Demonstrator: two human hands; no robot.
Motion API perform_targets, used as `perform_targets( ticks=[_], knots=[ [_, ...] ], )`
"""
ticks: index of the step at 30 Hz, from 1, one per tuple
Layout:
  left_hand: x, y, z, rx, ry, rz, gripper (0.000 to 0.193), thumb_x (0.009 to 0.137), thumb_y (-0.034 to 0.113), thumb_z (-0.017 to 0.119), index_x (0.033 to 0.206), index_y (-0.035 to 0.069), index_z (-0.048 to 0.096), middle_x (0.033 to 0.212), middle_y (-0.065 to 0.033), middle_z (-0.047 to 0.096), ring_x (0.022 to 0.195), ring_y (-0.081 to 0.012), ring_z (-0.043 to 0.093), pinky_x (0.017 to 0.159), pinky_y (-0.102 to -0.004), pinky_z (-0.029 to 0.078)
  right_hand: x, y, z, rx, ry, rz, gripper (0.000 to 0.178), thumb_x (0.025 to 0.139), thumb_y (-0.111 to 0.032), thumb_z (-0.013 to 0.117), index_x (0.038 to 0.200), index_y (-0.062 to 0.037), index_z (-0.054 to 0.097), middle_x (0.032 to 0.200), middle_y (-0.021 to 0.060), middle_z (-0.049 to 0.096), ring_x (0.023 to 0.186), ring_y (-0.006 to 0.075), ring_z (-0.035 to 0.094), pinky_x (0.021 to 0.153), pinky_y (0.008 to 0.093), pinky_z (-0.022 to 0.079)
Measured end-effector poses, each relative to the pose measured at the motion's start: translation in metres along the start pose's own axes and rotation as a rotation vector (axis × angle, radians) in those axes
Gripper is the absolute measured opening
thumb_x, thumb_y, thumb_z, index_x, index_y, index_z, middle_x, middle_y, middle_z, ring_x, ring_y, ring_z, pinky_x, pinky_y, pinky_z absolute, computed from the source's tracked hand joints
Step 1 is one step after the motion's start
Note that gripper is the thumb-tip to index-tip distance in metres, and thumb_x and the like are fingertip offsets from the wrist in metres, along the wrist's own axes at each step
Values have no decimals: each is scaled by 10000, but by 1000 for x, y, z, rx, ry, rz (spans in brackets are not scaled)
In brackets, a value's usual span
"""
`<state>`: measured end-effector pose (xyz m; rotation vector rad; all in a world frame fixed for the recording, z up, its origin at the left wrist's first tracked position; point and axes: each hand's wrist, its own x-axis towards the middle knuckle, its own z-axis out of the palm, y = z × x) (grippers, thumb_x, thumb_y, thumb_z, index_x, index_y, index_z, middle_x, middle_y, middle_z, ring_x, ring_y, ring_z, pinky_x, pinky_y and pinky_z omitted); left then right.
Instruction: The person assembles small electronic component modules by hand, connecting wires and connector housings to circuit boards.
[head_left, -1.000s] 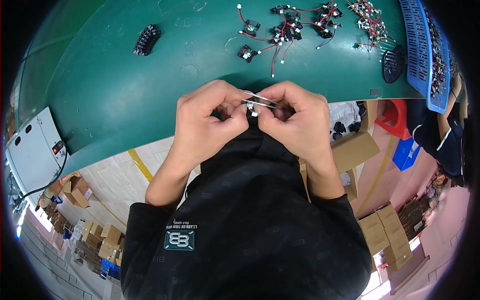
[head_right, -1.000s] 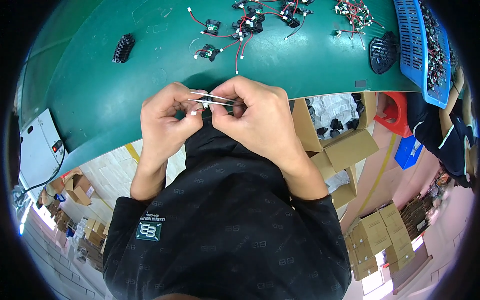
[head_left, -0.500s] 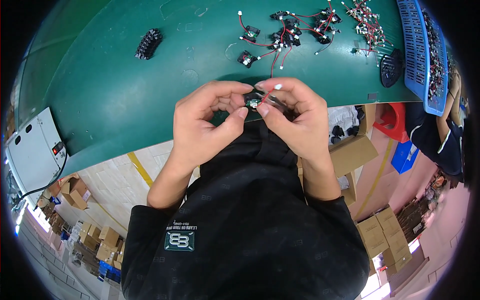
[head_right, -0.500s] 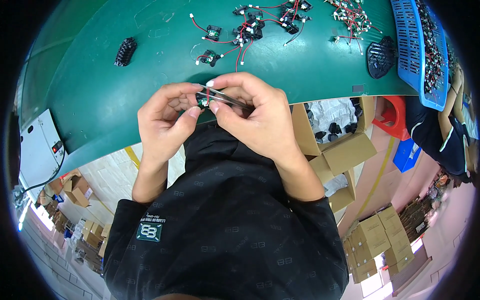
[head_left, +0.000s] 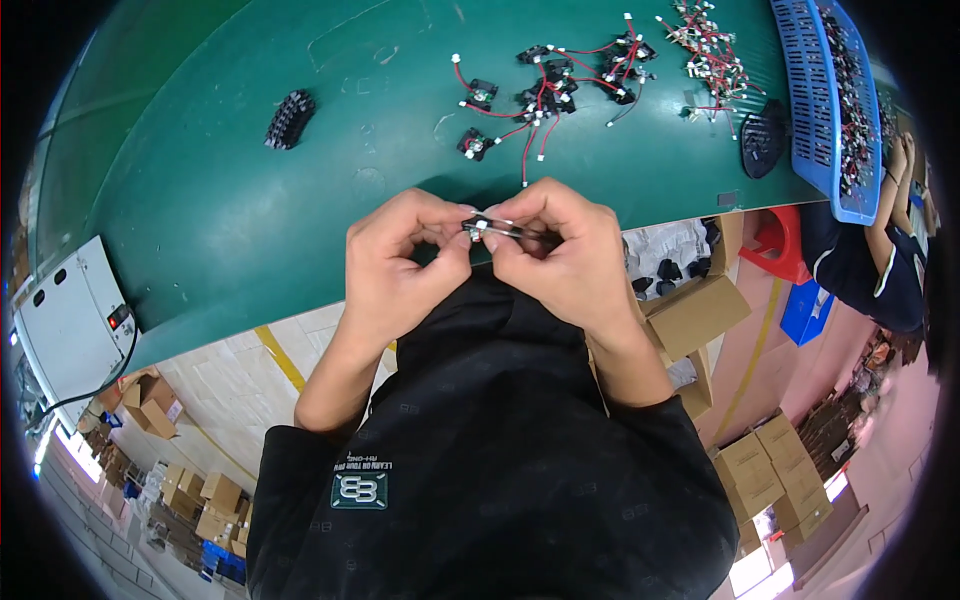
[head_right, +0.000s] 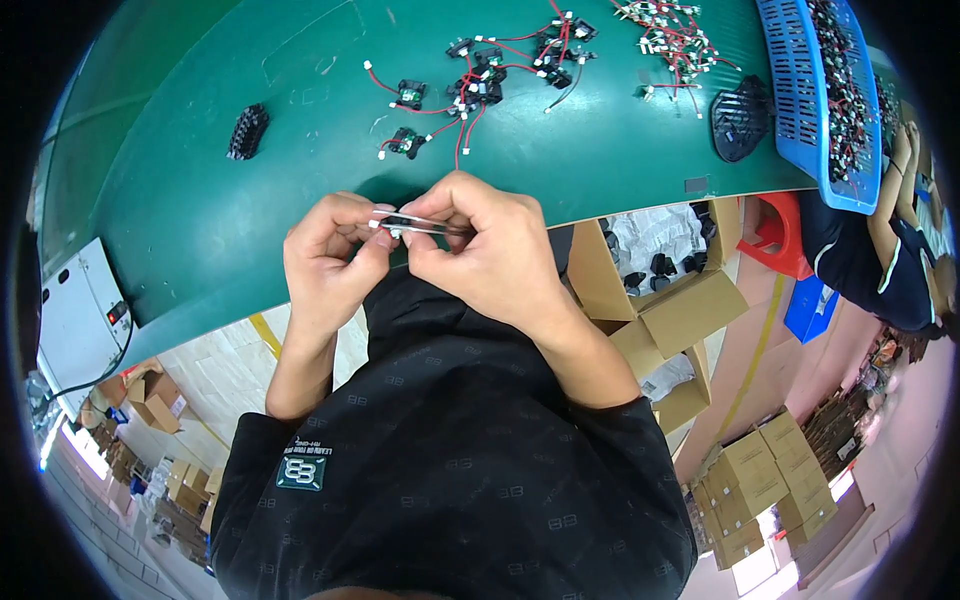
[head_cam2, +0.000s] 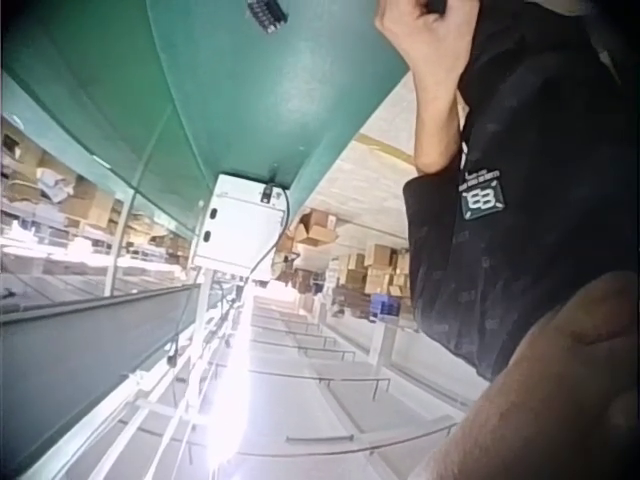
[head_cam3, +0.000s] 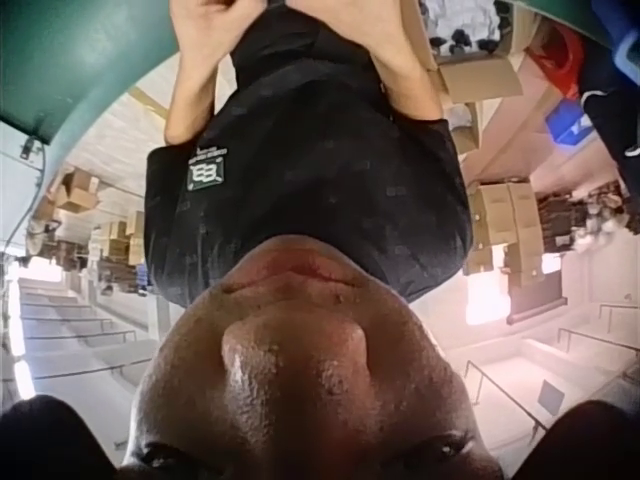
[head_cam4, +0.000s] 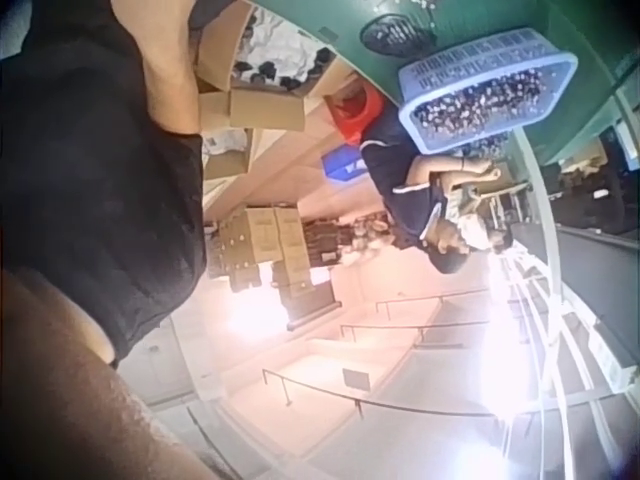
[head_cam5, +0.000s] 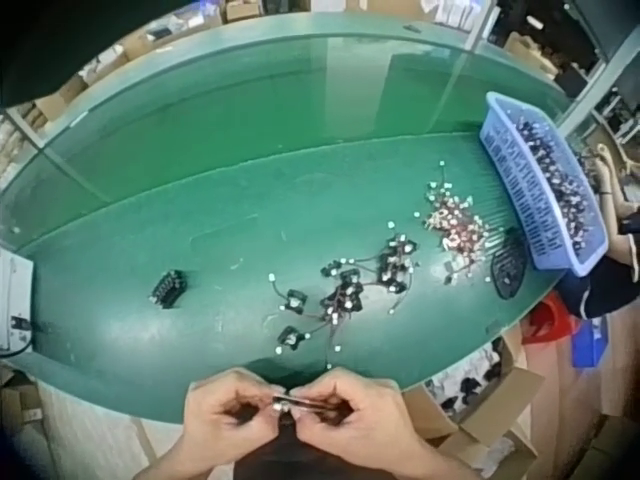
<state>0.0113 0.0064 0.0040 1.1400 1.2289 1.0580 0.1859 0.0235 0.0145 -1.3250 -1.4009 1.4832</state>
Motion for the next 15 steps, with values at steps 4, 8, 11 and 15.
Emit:
perform_targets(
  ticks=[4,8,11,15],
  knots=[
    [6,2,-4,-88,-8,12,159,792,-109,600,936,-45,617,849,-60,651,779,-92,628,700,-218,501,7,-1,-1,-46,16,-119,186,744,0,728,904,-21,635,667,-43,603,572,-25,490,495,159,369],
    [26,7,-18,112,162,11,132,828,-86,595,951,-43,616,858,-56,651,776,-83,614,710,-210,493,12,1,-31,-63,172,-69,130,779,-3,711,892,-11,646,681,-66,576,560,-27,433,503,145,334],
    [46,-1,-30,330,245,47,153,835,-37,652,988,-42,647,836,-40,652,712,-50,582,658,-197,484,24,15,-71,-116,491,-141,77,864,-71,649,863,2,676,616,-34,578,592,9,457,508,201,392],
    [57,-3,-36,608,210,49,182,801,-14,697,982,-9,688,791,-36,632,605,-49,501,565,-206,445,35,13,-123,-718,714,-128,127,836,-114,645,944,-66,694,636,75,589,539,116,537,529,266,438]
  ],
)
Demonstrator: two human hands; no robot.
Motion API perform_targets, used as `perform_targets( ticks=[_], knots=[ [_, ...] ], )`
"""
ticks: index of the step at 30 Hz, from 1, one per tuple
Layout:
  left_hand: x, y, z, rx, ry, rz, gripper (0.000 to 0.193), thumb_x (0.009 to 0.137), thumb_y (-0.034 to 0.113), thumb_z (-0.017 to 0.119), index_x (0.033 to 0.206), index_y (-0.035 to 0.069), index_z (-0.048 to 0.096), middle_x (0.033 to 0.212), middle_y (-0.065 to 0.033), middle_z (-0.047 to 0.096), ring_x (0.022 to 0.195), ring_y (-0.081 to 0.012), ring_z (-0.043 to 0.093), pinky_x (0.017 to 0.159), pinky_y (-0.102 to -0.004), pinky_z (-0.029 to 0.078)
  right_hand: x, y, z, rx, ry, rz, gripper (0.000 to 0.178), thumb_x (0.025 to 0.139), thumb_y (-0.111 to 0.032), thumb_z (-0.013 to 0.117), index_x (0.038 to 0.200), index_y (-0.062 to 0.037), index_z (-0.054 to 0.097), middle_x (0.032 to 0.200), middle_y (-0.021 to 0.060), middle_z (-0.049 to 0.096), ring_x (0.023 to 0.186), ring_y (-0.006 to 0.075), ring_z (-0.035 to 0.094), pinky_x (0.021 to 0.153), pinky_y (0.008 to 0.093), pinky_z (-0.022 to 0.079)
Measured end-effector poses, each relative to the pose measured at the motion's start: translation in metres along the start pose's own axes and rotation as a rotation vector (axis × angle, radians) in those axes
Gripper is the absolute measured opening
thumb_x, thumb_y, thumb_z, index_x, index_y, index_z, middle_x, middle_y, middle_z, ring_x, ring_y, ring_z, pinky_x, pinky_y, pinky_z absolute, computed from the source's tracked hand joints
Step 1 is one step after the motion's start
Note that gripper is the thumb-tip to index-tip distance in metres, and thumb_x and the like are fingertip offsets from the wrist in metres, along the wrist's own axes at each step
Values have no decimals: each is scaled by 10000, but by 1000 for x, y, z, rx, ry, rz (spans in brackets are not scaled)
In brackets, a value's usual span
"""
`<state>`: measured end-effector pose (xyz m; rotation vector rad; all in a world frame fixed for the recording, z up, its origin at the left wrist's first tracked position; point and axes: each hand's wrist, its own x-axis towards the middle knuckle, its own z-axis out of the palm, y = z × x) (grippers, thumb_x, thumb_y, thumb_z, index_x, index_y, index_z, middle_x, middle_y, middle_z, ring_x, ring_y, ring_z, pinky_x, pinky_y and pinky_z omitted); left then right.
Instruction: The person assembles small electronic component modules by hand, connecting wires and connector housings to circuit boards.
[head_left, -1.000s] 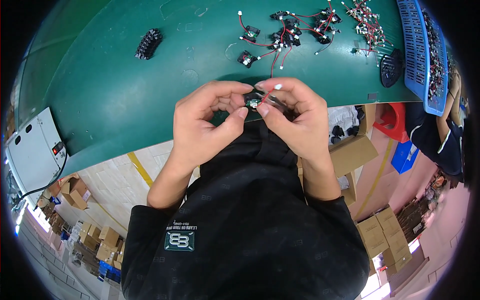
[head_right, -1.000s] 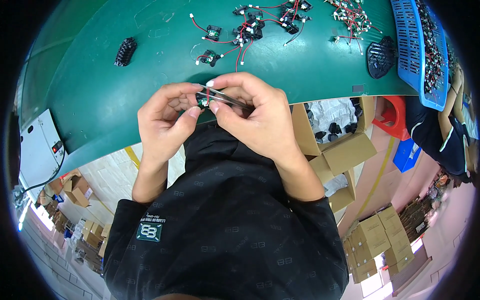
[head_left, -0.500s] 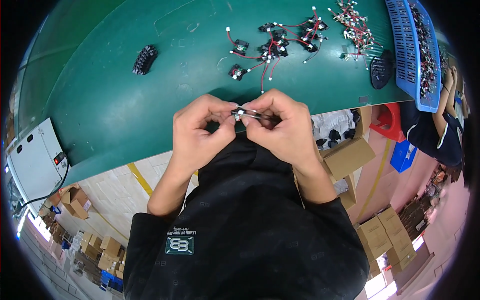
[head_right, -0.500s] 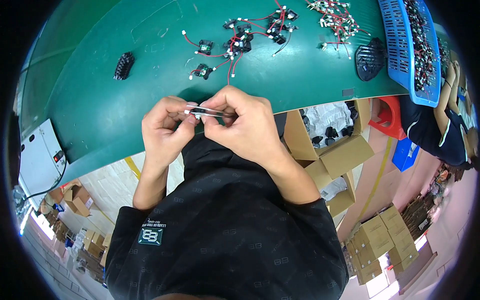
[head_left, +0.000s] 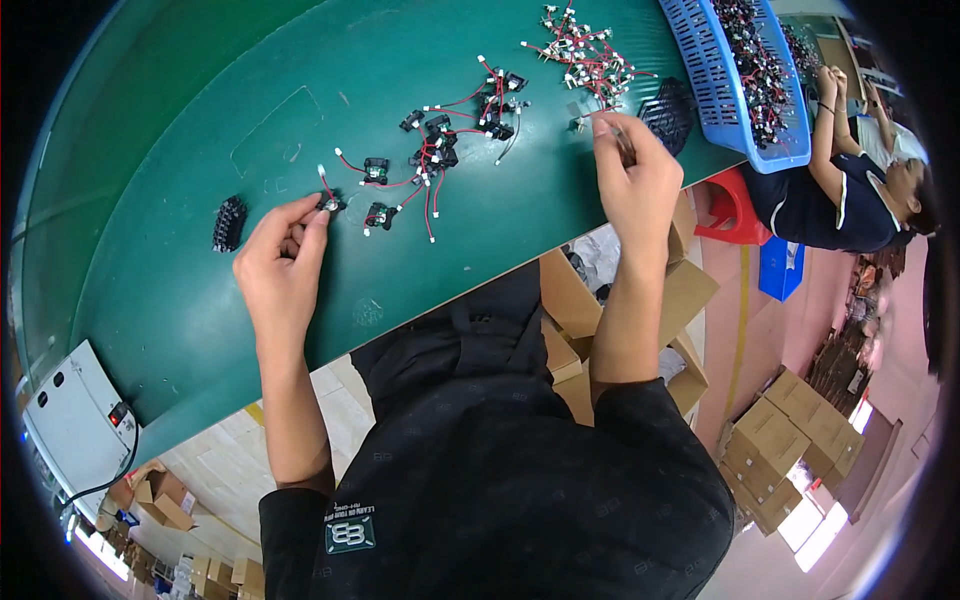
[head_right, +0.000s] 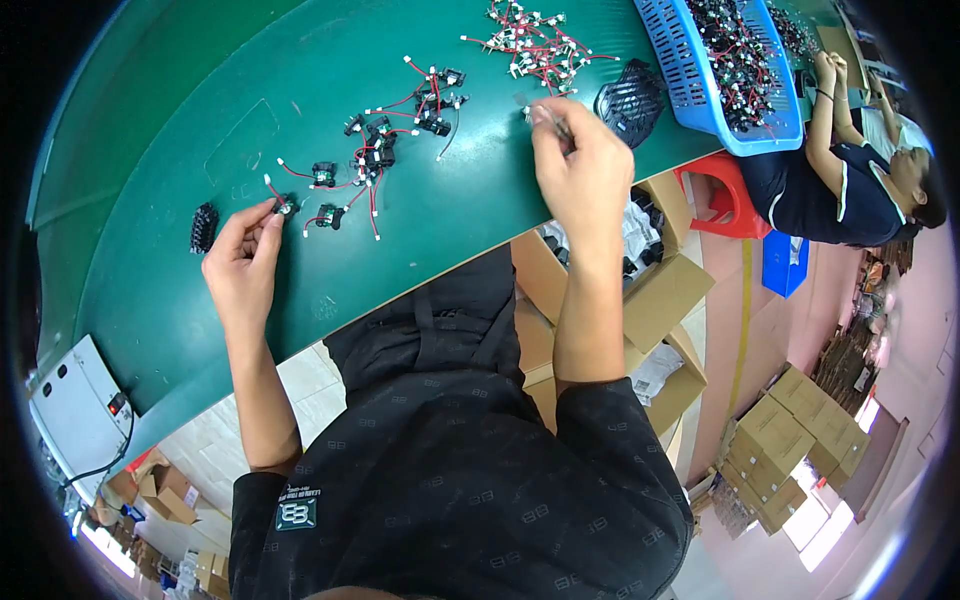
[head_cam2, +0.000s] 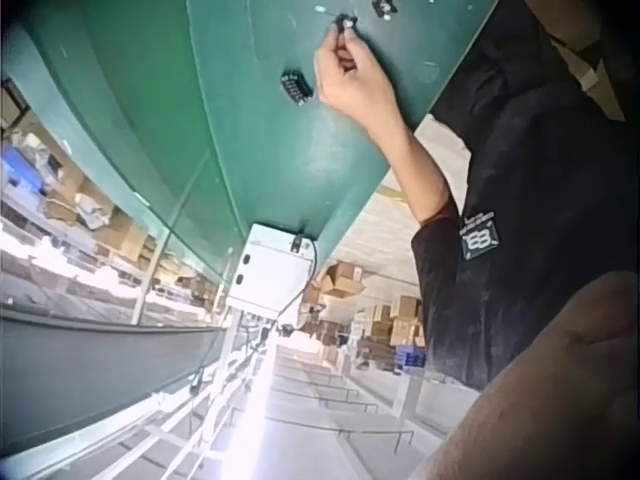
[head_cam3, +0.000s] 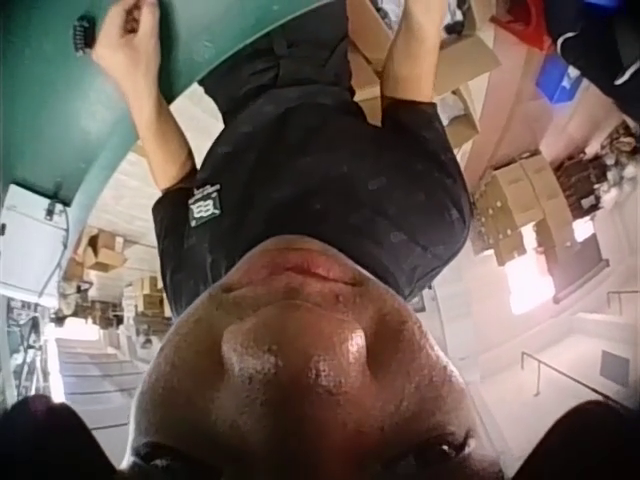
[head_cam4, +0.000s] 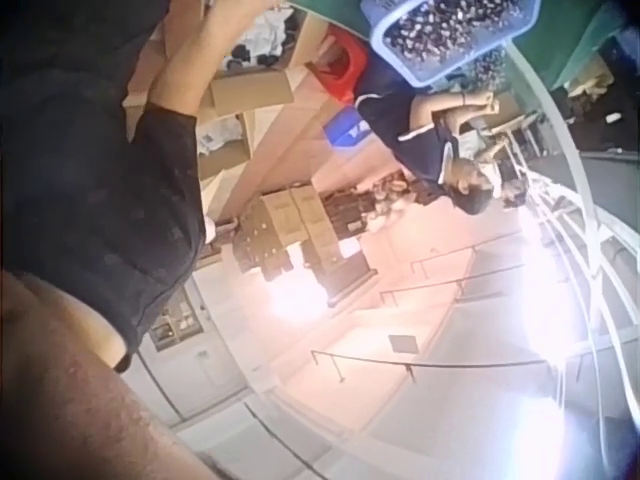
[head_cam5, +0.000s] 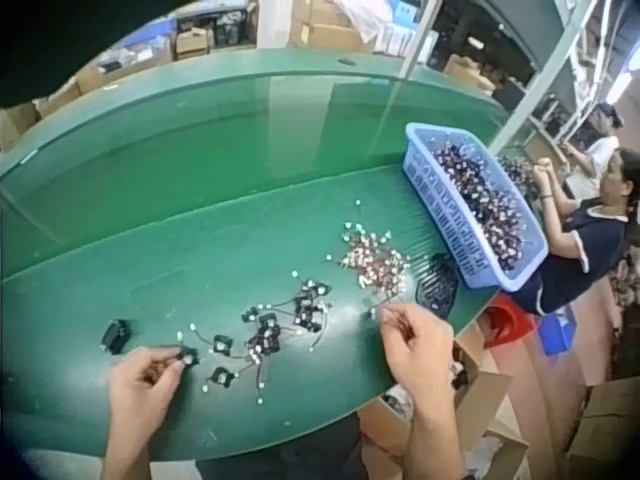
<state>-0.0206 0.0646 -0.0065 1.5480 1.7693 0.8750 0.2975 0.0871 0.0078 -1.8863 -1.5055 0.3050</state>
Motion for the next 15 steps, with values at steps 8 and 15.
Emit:
perform_targets(
  ticks=[8,15],
  knots=[
    [-2,13,-18,104,46,102,254,764,16,717,1016,38,691,726,-30,556,592,-92,472,536,-226,418,18,4,-7,-262,-249,-234,250,786,-92,634,1021,-151,697,904,121,637,812,311,632,715,376,502],
    [19,-13,-50,401,417,199,288,738,113,759,999,43,659,894,-100,629,810,-230,606,708,-331,495,7,0,-14,-130,-163,-200,164,777,-13,669,934,-50,700,846,68,624,633,150,547,583,279,448]
  ],
)
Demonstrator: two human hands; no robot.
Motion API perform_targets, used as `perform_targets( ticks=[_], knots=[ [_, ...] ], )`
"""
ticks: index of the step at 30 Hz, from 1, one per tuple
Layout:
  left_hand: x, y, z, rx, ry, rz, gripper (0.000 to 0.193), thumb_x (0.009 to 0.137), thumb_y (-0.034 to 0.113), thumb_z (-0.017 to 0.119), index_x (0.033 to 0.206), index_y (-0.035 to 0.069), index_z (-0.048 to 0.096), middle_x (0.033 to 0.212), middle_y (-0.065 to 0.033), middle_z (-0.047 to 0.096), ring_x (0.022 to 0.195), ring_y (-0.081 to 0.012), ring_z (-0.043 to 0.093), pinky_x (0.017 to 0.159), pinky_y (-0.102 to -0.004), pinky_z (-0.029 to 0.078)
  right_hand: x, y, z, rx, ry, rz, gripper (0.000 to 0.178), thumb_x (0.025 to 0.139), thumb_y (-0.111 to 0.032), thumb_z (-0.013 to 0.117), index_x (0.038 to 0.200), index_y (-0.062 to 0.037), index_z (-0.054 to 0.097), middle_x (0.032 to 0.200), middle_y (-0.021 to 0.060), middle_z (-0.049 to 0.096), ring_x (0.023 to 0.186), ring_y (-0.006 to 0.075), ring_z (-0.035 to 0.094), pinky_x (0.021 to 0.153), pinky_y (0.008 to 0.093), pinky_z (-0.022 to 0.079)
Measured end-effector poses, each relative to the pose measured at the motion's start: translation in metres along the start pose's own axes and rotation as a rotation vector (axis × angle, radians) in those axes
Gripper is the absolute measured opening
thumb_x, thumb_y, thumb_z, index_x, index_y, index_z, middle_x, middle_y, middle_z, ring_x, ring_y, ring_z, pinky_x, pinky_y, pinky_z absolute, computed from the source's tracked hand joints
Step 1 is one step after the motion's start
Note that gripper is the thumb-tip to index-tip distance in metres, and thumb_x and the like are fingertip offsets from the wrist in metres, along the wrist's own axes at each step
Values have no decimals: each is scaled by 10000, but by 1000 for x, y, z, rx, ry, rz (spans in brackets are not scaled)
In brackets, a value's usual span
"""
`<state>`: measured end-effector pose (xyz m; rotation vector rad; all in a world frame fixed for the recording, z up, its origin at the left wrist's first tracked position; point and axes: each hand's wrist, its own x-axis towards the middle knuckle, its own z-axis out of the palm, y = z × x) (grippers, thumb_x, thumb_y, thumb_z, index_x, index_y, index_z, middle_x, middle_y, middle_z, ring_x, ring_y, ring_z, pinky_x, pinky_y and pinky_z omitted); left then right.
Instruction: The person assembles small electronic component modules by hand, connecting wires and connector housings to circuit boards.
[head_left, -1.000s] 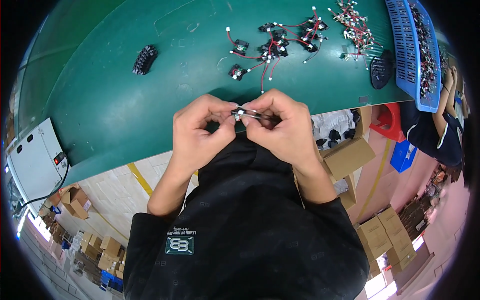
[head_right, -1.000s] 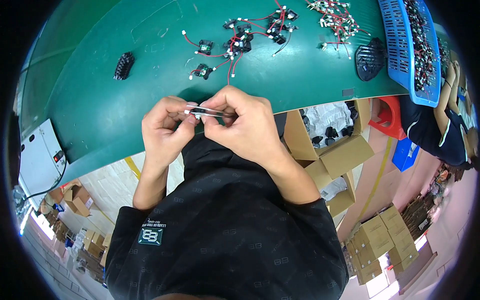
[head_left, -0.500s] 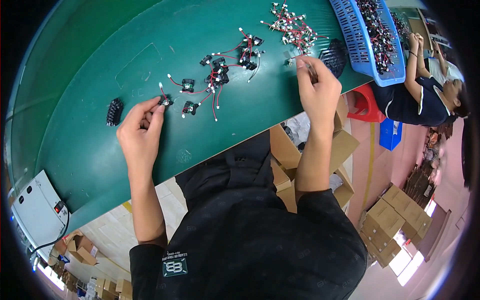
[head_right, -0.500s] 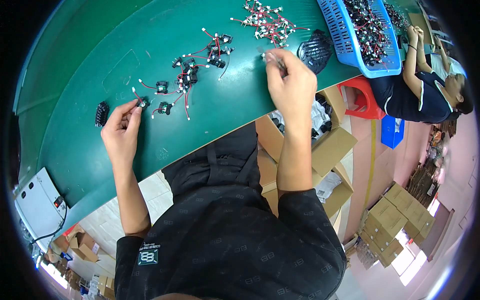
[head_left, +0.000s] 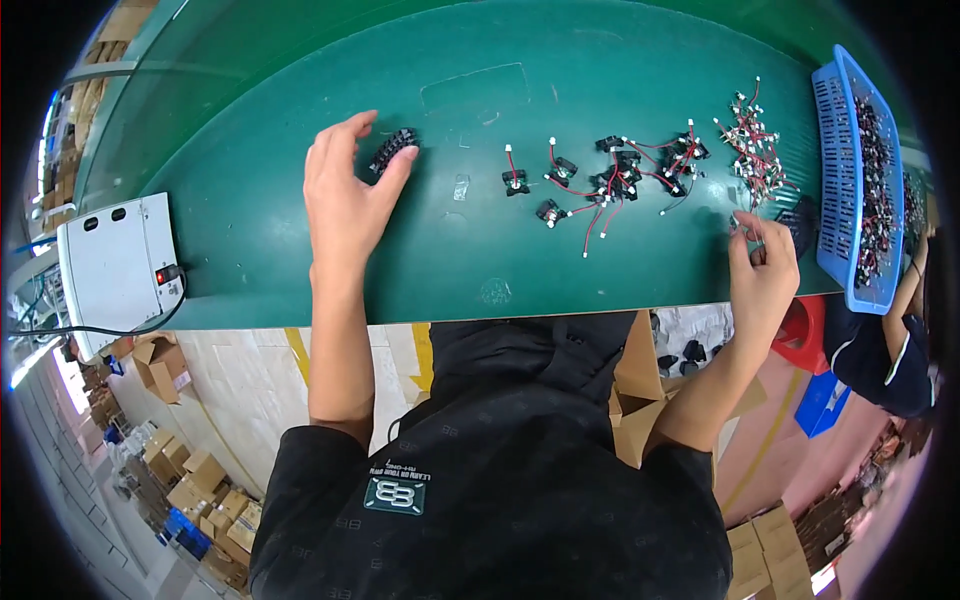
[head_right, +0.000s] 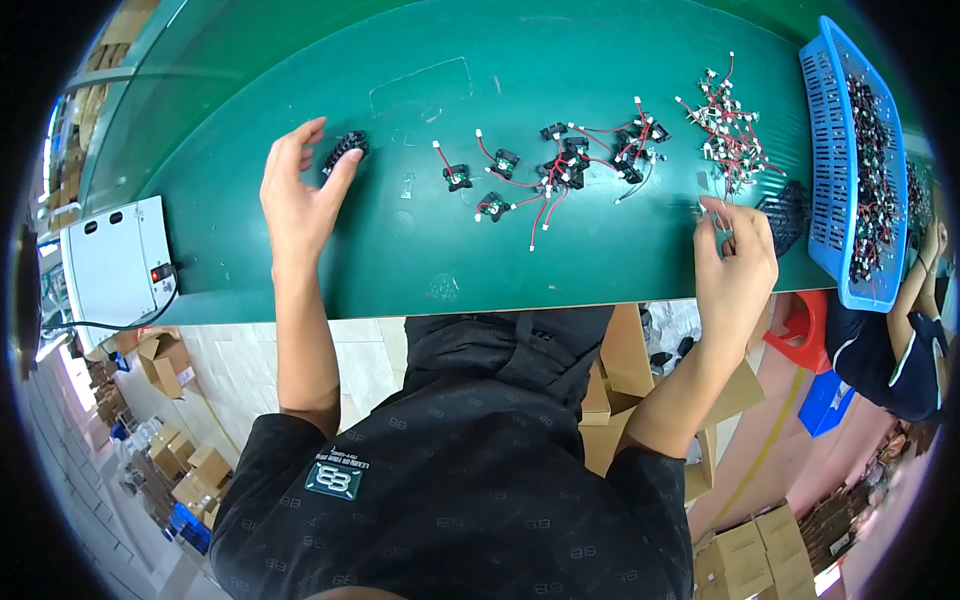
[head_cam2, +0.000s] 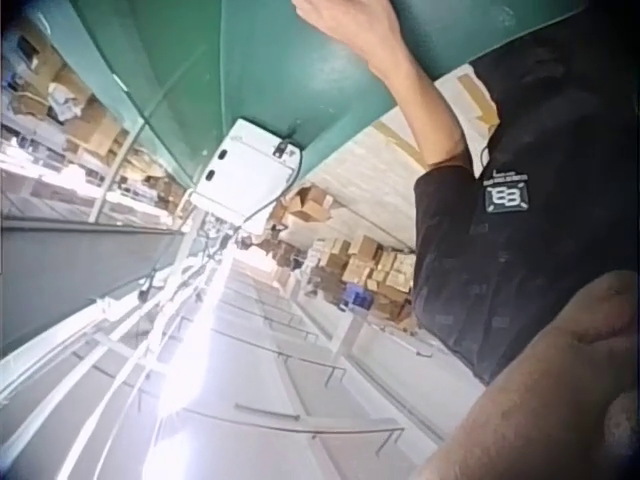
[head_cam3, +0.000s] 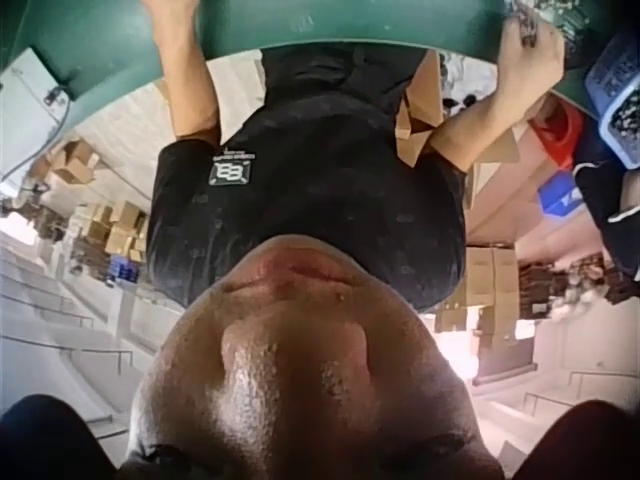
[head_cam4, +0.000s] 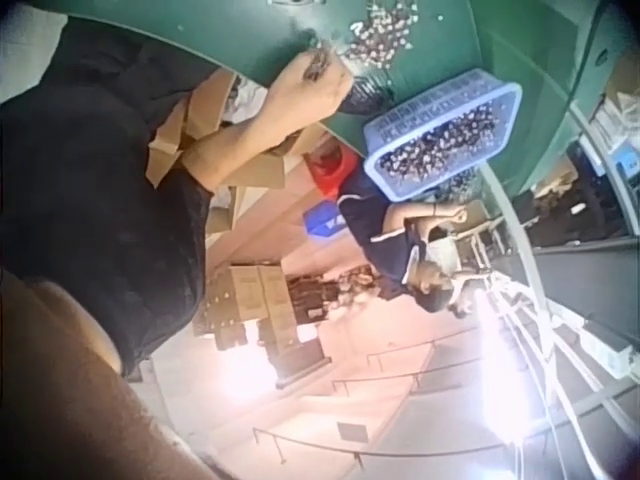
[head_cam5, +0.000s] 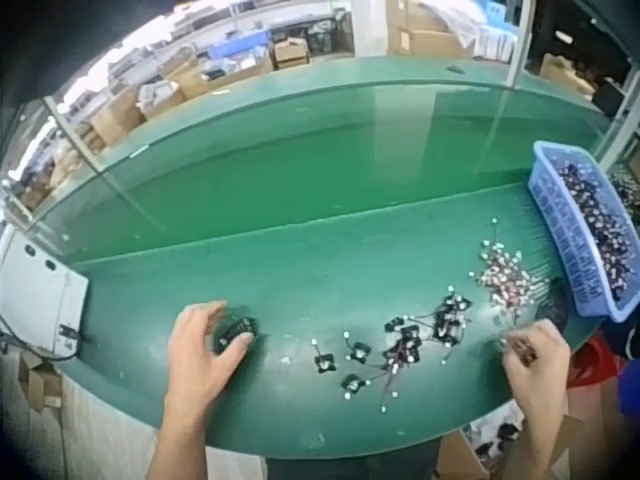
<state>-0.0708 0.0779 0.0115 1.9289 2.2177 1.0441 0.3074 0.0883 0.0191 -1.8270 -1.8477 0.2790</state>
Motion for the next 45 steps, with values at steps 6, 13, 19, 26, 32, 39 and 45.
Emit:
perform_targets(
  ticks=[6,13,19,26,32,39,45],
  knots=[
    [-1,-19,10,0,-144,45,272,747,127,732,973,22,623,940,-133,635,870,-313,602,785,-383,483,-10,-27,-2,188,7,120,149,761,10,688,903,-35,696,741,1,583,519,29,366,473,201,308],
    [-3,-26,17,-55,-146,83,150,759,56,665,893,18,608,890,-129,622,838,-299,605,753,-367,487,-20,-42,7,427,13,90,184,730,43,695,893,-41,686,664,-34,584,502,6,343,462,187,275],
    [-3,-29,19,-79,-36,118,104,751,67,673,833,36,618,911,-106,632,847,-280,609,764,-370,482,-27,-52,14,513,-76,-10,189,762,85,682,933,8,661,712,-31,588,538,-7,348,473,171,250],
    [10,-15,15,19,-110,134,231,733,139,729,943,80,652,965,-65,639,936,-257,591,876,-382,410,-31,-63,18,508,-139,20,231,694,30,720,907,-56,695,726,9,646,485,31,386,452,204,305],
    [24,-10,15,144,-257,278,344,746,158,760,1070,93,665,1011,-102,649,889,-260,612,853,-369,459,-35,-74,15,535,-215,-8,217,694,30,716,894,-52,698,757,23,666,487,34,435,446,209,321],
    [4,7,1,-473,-372,53,267,769,-14,721,1026,3,649,1006,-99,659,933,-177,617,760,-273,505,-42,-80,22,685,-273,-50,209,723,26,708,915,-58,703,750,17,660,492,17,435,438,194,301],
    [-43,34,-3,-1408,-519,-188,334,802,-125,634,1116,-60,538,1109,-234,635,914,-237,682,802,-321,564,-44,-99,28,882,-350,-81,193,740,19,706,917,-56,701,739,5,652,501,9,436,432,186,290]
  ],
)
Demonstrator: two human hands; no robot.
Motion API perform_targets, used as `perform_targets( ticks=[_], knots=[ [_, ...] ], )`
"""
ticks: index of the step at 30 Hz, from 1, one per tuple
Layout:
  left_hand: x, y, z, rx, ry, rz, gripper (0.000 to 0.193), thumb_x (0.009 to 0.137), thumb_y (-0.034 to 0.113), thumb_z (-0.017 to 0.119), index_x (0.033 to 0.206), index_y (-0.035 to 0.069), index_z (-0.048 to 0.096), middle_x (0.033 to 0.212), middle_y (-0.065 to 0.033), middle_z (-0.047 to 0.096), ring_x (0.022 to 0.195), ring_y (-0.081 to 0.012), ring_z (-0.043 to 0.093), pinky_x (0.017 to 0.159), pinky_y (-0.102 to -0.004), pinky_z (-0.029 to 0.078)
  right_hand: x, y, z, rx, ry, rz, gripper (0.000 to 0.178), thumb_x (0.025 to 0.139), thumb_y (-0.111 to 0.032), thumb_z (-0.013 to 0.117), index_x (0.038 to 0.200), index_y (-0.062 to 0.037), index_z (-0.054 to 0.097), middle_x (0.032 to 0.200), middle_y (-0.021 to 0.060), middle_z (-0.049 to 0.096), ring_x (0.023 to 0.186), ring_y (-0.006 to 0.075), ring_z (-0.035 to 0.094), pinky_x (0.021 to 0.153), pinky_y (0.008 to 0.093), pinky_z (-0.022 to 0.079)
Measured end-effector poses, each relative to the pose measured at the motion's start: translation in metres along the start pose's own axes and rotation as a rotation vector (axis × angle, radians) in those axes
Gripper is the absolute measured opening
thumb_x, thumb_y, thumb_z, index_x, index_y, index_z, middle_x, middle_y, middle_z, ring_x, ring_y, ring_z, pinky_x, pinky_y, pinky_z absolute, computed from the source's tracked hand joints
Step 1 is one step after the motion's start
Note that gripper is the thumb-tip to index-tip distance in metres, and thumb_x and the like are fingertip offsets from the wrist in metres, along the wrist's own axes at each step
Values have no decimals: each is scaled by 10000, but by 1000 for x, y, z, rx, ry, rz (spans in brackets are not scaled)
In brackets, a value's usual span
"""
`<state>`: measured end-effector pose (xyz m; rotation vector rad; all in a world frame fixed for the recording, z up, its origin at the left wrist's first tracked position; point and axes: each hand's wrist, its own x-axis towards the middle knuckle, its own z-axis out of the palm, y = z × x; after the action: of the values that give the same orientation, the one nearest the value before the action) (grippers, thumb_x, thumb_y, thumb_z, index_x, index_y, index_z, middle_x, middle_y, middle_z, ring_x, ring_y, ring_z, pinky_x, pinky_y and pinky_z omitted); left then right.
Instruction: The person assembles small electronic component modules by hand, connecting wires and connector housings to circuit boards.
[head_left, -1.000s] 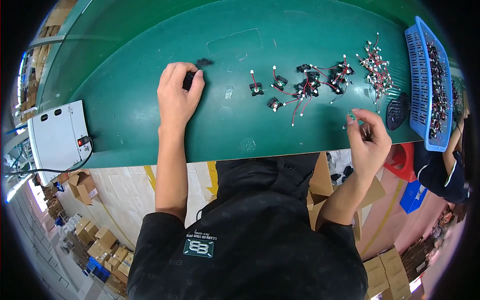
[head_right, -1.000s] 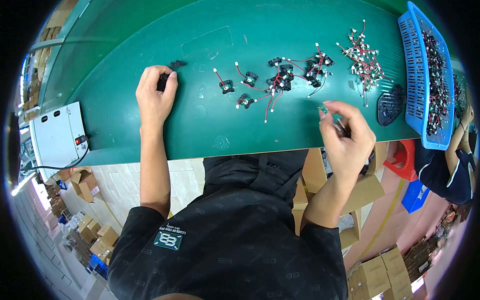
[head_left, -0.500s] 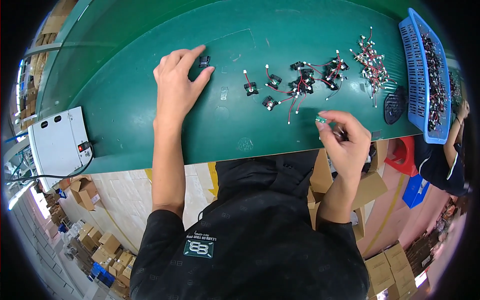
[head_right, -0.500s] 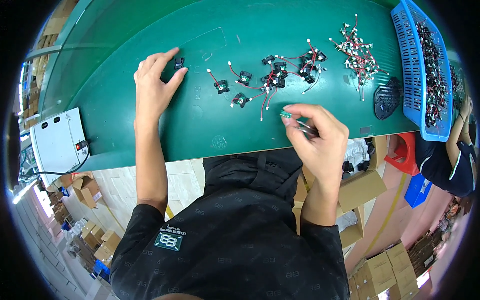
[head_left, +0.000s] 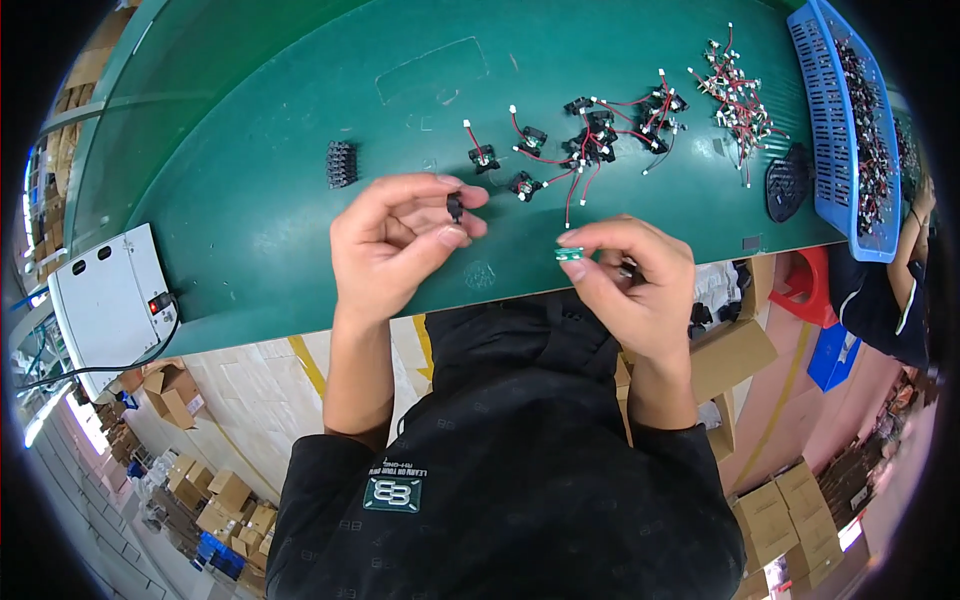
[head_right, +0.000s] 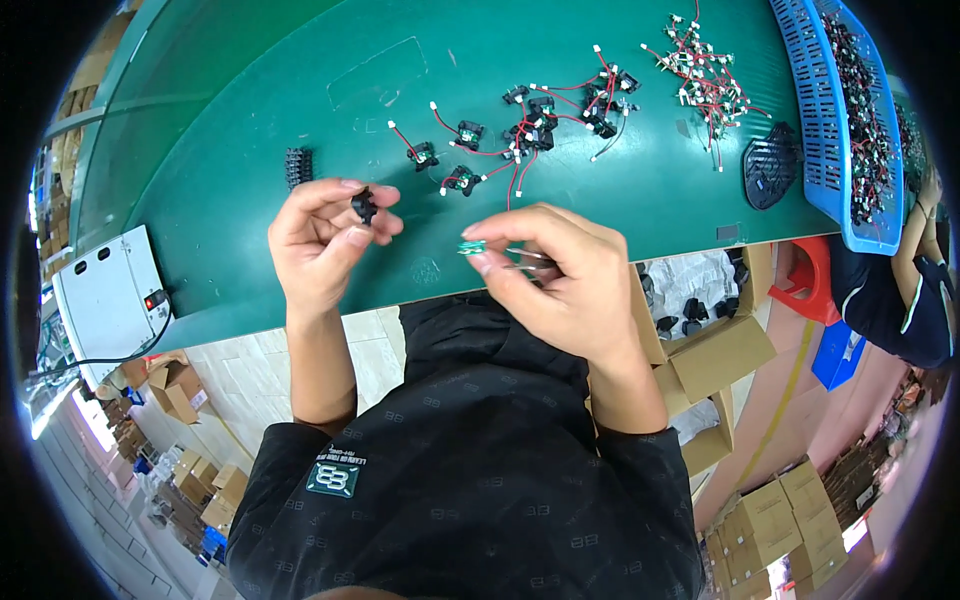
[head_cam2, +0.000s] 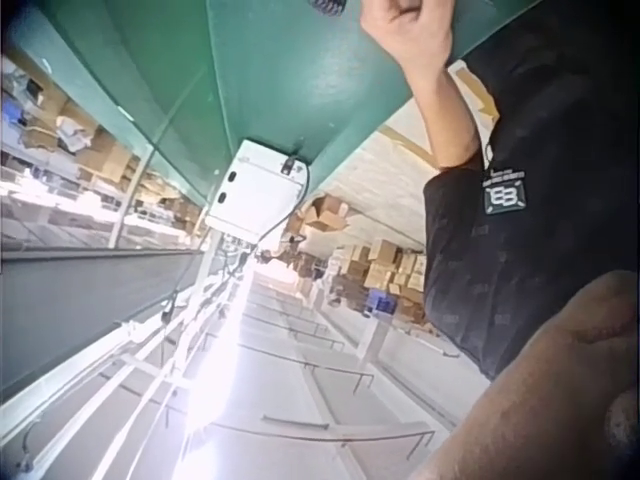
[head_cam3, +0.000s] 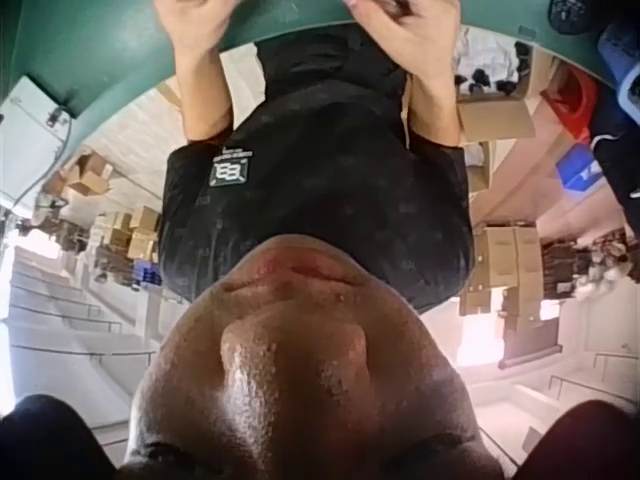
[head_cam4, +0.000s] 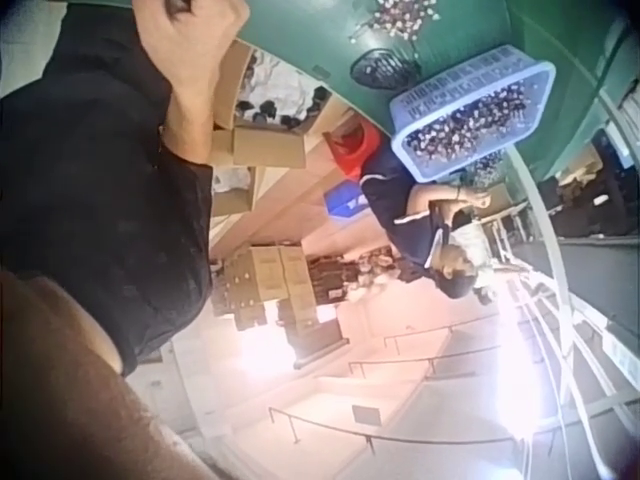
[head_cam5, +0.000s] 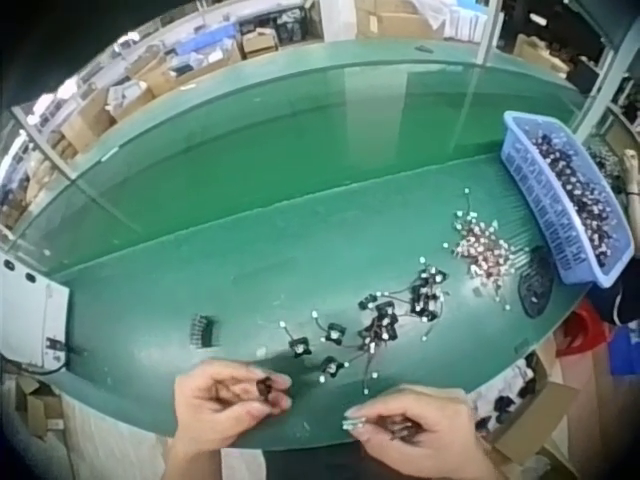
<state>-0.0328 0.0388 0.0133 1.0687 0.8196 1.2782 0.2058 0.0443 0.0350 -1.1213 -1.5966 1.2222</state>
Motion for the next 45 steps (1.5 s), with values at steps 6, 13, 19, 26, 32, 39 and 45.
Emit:
perform_targets(
  ticks=[6,13,19,26,32,39,45],
  knots=[
    [-14,-16,20,-235,78,14,412,801,-139,620,1189,-46,517,1166,-269,608,984,-273,668,859,-350,553,2,-10,10,126,-75,185,157,757,-19,710,912,-40,699,737,4,670,494,-12,419,425,182,296],
    [-16,-30,10,24,-20,138,407,717,-151,666,1104,-35,623,1160,-242,622,941,-224,660,816,-297,522,14,-12,12,172,-201,426,171,774,-107,702,878,26,674,692,18,660,493,-1,404,427,210,319],
    [-12,-24,4,248,-61,177,390,694,-85,709,1076,-23,664,1068,-208,667,940,-238,633,781,-311,506,26,-12,20,110,-308,398,212,758,-174,688,801,32,658,649,86,639,535,114,558,522,267,450],
    [-10,-19,-4,340,-156,174,366,693,-49,722,1056,-27,677,1009,-161,699,940,-277,639,821,-368,502,27,-5,24,96,-367,412,205,744,-174,682,737,26,639,613,101,616,547,147,580,553,288,467],
    [-6,-10,-8,529,-250,201,352,655,-6,759,1003,-14,707,982,-129,708,880,-269,650,806,-364,502,25,2,26,111,-401,407,183,766,-108,702,682,14,595,586,-30,530,545,14,423,472,213,346],
    [-5,1,-5,731,-296,252,345,635,35,775,973,-6,723,928,-101,712,822,-251,652,744,-347,521,23,11,26,236,-481,488,168,791,-114,692,699,-5,604,603,-38,540,554,9,435,472,205,335],
    [-8,-2,-1,786,-287,282,364,613,97,805,954,0,726,859,-84,710,767,-236,654,696,-331,528,20,19,27,279,-498,491,124,794,-105,688,747,-4,633,621,-34,559,545,10,440,466,204,331]
  ],
)
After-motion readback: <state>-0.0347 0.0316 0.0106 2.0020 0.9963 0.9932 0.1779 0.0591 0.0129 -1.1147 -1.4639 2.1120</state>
